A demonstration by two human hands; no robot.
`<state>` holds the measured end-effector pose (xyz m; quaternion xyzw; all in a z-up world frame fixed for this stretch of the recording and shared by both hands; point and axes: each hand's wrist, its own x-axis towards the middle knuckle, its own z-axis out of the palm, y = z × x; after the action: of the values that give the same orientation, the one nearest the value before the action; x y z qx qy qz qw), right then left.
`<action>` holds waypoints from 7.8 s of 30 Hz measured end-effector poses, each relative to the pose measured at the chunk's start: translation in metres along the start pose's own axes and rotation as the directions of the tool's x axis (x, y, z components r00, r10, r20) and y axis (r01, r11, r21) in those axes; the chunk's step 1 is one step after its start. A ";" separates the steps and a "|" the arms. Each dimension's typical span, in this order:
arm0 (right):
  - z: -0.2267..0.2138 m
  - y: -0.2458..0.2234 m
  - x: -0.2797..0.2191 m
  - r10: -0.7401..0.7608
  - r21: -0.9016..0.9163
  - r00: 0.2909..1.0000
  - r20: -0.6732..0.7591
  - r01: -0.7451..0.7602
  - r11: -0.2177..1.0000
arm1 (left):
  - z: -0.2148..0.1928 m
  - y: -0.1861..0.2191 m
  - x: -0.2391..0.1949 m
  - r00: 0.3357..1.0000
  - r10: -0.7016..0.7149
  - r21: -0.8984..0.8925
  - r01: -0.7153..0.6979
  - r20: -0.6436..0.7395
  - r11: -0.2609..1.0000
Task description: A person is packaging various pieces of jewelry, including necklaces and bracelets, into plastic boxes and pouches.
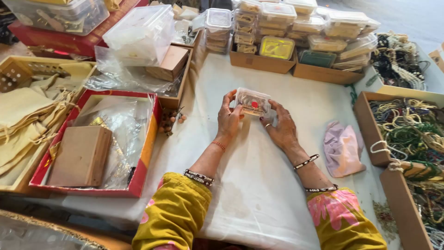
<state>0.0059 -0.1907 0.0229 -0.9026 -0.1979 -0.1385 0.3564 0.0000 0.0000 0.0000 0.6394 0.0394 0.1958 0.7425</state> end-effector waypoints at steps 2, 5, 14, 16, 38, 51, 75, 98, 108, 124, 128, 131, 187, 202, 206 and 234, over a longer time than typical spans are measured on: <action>0.005 0.011 0.004 0.017 -0.001 1.000 0.022 -0.017 1.000 | 0.001 0.008 -0.004 1.000 -0.012 0.036 0.011 0.026 0.999; -0.003 0.000 0.004 0.078 0.015 0.993 0.086 -0.080 0.997 | -0.001 -0.004 0.002 0.999 0.008 0.035 -0.010 0.047 0.999; -0.004 -0.002 0.004 0.010 -0.021 0.996 0.087 -0.009 1.000 | -0.003 -0.014 0.006 0.997 0.007 -0.096 0.000 0.076 0.995; -0.006 -0.004 0.003 0.038 0.001 0.996 0.078 -0.039 0.999 | -0.001 -0.003 0.002 0.995 0.017 -0.100 -0.007 0.097 0.995; -0.004 0.004 0.001 0.049 0.139 0.993 0.109 -0.064 0.988 | -0.008 -0.001 -0.003 0.967 0.189 0.865 -0.238 0.170 0.441; 0.003 0.001 0.000 -0.071 -0.113 0.990 0.125 0.086 0.990 | -0.044 -0.002 0.021 0.964 0.246 0.838 -0.055 -0.096 0.543; 0.000 -0.015 0.003 -0.084 -0.140 0.980 0.178 0.110 0.984 | -0.064 -0.070 0.205 0.888 0.412 0.830 -0.066 -0.204 0.554; 0.003 -0.020 0.002 -0.128 -0.168 0.974 0.186 0.160 0.973 | -0.047 -0.041 0.190 0.938 0.324 0.938 0.004 -0.124 0.346; 0.012 -0.003 0.001 -0.231 -0.147 0.966 0.118 0.247 0.958 | -0.041 -0.042 0.138 0.999 0.028 0.994 0.020 -0.023 0.112; 0.006 0.001 -0.007 -0.293 -0.213 0.946 0.141 0.318 0.924 | -0.024 0.025 -0.028 0.938 -0.185 0.956 -0.281 0.292 0.085; -0.003 0.001 -0.020 -0.279 -0.245 0.947 0.155 0.311 0.918 | -0.022 0.015 -0.047 0.913 -0.171 0.928 -0.353 0.370 0.120; -0.024 0.008 -0.017 -0.239 -0.575 0.951 0.198 0.310 0.757 | -0.022 0.014 -0.046 0.909 -0.141 0.916 -0.373 0.392 0.144; -0.007 -0.036 -0.047 -0.350 0.367 0.937 -0.016 0.331 0.869 | -0.002 -0.022 -0.056 0.694 0.436 0.408 -0.702 0.573 0.583; -0.027 0.026 -0.030 -0.137 -0.330 0.990 0.014 0.134 0.934 | -0.016 0.011 -0.051 0.826 0.294 0.614 -0.557 0.481 0.559; -0.023 0.027 -0.033 -0.139 -0.362 0.987 0.083 0.159 0.919 | -0.016 0.008 -0.053 0.816 0.206 0.671 -0.566 0.540 0.479; -0.368 0.155 -0.212 0.564 -0.771 0.810 -0.157 -0.458 0.443 | -0.026 0.005 -0.053 0.772 0.118 0.672 -0.608 0.625 0.422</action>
<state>-0.1505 -0.6060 0.1098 -0.9872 0.1427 -0.0402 -0.0595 -0.0578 0.0071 -0.0105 0.9350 -0.2036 0.1453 0.2513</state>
